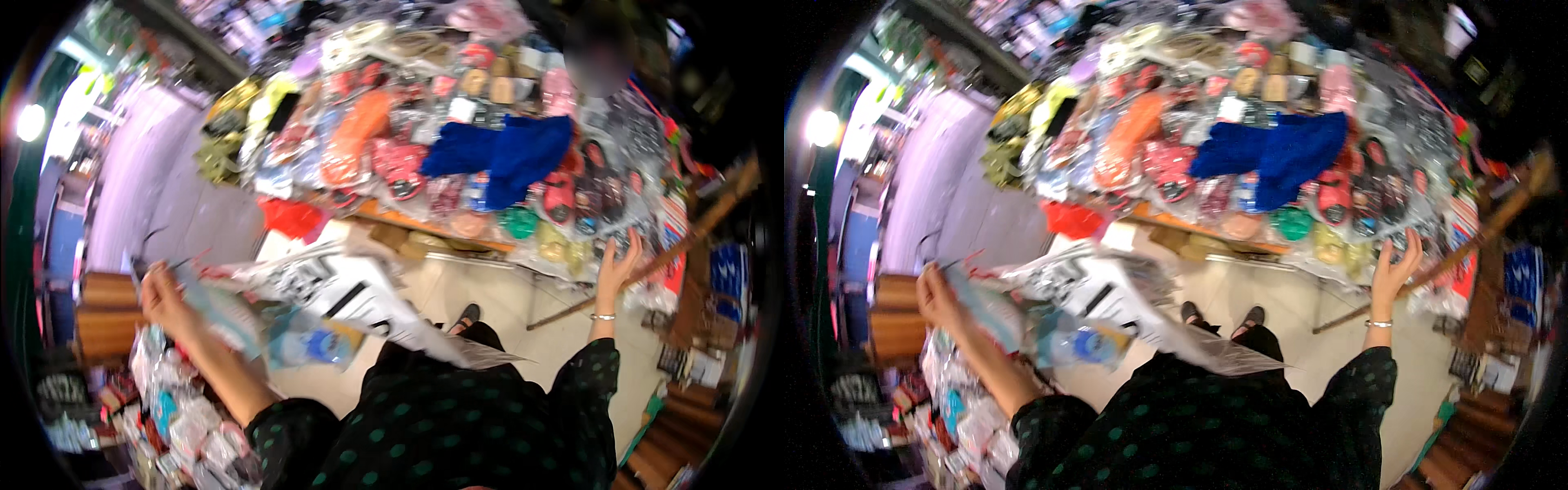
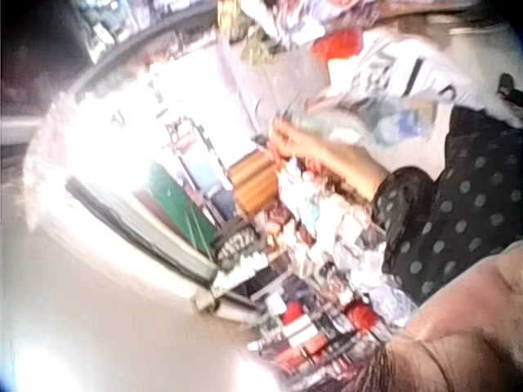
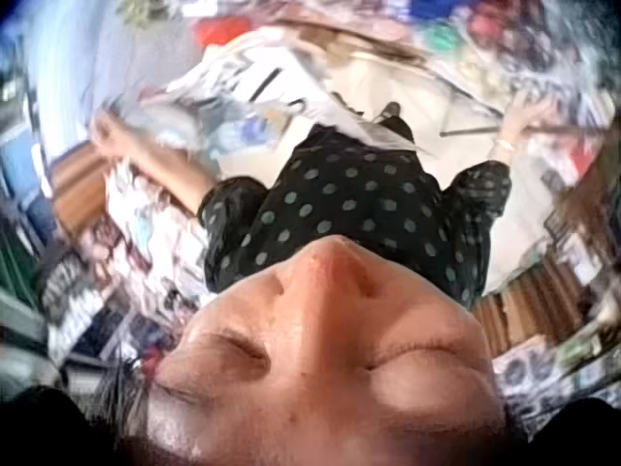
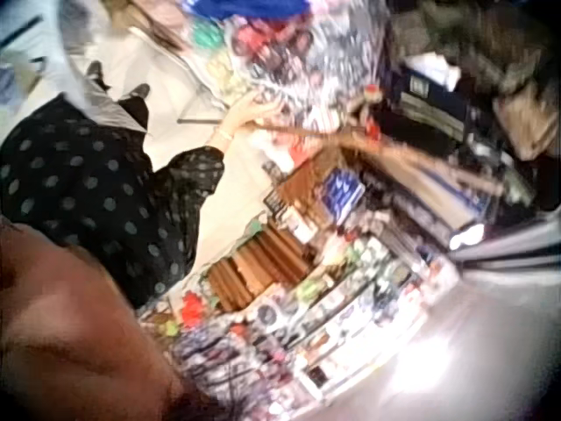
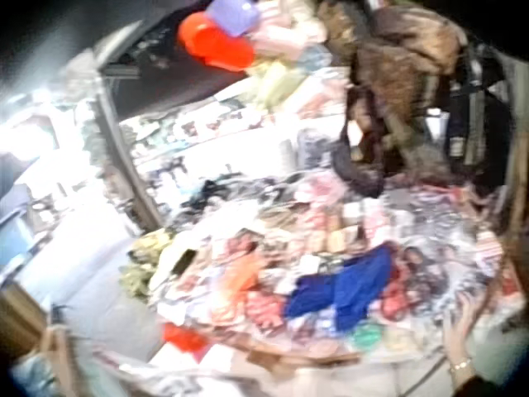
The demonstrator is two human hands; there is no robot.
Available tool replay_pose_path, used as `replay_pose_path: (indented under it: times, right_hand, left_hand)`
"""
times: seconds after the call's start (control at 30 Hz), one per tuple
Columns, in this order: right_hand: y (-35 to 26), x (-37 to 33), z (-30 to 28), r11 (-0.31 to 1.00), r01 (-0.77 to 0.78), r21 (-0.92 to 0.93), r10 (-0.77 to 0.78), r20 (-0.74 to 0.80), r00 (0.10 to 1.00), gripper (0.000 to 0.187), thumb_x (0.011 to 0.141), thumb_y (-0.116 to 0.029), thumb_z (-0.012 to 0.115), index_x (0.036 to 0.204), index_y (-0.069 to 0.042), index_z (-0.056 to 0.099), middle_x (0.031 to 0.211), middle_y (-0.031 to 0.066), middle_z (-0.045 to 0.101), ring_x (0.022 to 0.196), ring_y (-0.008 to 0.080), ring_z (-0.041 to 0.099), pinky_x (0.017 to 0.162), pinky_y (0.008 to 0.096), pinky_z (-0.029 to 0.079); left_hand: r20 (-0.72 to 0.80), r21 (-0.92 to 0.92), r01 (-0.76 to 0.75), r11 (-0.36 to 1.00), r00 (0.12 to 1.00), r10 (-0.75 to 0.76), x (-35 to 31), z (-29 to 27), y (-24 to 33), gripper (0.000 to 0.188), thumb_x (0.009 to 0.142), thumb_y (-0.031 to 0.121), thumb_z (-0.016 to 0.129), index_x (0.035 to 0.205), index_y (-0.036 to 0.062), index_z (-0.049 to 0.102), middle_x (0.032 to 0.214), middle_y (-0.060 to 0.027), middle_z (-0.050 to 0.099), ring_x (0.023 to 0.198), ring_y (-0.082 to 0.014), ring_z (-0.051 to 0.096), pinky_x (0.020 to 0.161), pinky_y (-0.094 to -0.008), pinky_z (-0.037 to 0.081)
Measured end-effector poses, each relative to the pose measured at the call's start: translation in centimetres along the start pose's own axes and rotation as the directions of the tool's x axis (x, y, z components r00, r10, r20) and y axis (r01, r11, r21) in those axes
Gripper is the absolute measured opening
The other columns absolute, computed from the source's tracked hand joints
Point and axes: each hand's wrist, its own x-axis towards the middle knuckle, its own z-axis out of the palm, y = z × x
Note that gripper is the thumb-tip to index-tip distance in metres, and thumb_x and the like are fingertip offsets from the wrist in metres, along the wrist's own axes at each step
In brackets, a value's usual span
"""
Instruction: The person assembles a set of plastic cups by threading a white string through them. They handle red and blue cups, pulling the string through each one to create a hanging display. The person then uses a wooden stick to hang the assembled cups and briefly handles a packaged toilet seat.
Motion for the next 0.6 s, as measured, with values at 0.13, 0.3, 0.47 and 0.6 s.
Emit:
replay_pose_path:
  times: [0.13, 0.3, 0.47, 0.6]
  right_hand:
    - [-4.0, 3.5, 8.4, 0.992, 0.104, 0.078, -0.118, 0.212, 0.970, 0.051, 0.079, -0.028, 0.062, 0.121, -0.005, 0.044, 0.122, 0.0162, 0.045, 0.113, 0.0326, 0.041, 0.096, 0.0417, 0.029]
    - [-8.1, 6.3, 15.5, 0.857, 0.099, -0.505, 0.186, 0.483, 0.855, 0.065, 0.073, -0.051, 0.058, 0.121, -0.010, 0.046, 0.121, 0.0137, 0.048, 0.110, 0.0350, 0.044, 0.086, 0.0496, 0.035]
    - [-7.4, 8.2, 16.9, 0.991, -0.028, -0.132, 0.074, 0.354, 0.932, 0.042, 0.079, -0.037, 0.059, 0.103, -0.002, 0.057, 0.102, 0.0126, 0.057, 0.097, 0.0270, 0.051, 0.084, 0.0403, 0.038]
    - [-16.8, 10.4, 14.4, 0.785, -0.168, 0.596, 0.035, 0.228, 0.973, 0.032, 0.081, -0.021, 0.063, 0.098, 0.005, 0.057, 0.100, 0.0108, 0.057, 0.095, 0.0186, 0.051, 0.087, 0.0278, 0.037]
  left_hand:
    - [0.031, -0.043, 0.024, 0.999, 0.999, -0.023, -2.8, 3.3, 0.3, 0.007, 0.083, 0.003, 0.055, 0.085, -0.0007, 0.061, 0.082, -0.0013, 0.058, 0.074, -0.0077, 0.050, 0.067, -0.0200, 0.041]
    - [0.121, -0.199, 0.184, 0.963, 0.979, -0.162, -6.6, 4.0, -1.6, 0.006, 0.082, 0.001, 0.057, 0.084, -0.0023, 0.061, 0.084, -0.0039, 0.058, 0.077, -0.0103, 0.052, 0.069, -0.0228, 0.043]
    - [0.196, -0.228, 0.123, 0.966, 0.977, -0.078, -8.6, 5.6, -2.4, 0.007, 0.081, 0.003, 0.059, 0.085, -0.0014, 0.063, 0.086, -0.0059, 0.058, 0.076, -0.0124, 0.054, 0.068, -0.0235, 0.043]
    - [0.264, -0.204, 0.109, 0.973, 0.963, -0.053, -8.8, 7.7, -2.2, 0.008, 0.080, 0.003, 0.059, 0.086, -0.0014, 0.063, 0.087, -0.0068, 0.059, 0.076, -0.0127, 0.054, 0.067, -0.0232, 0.043]
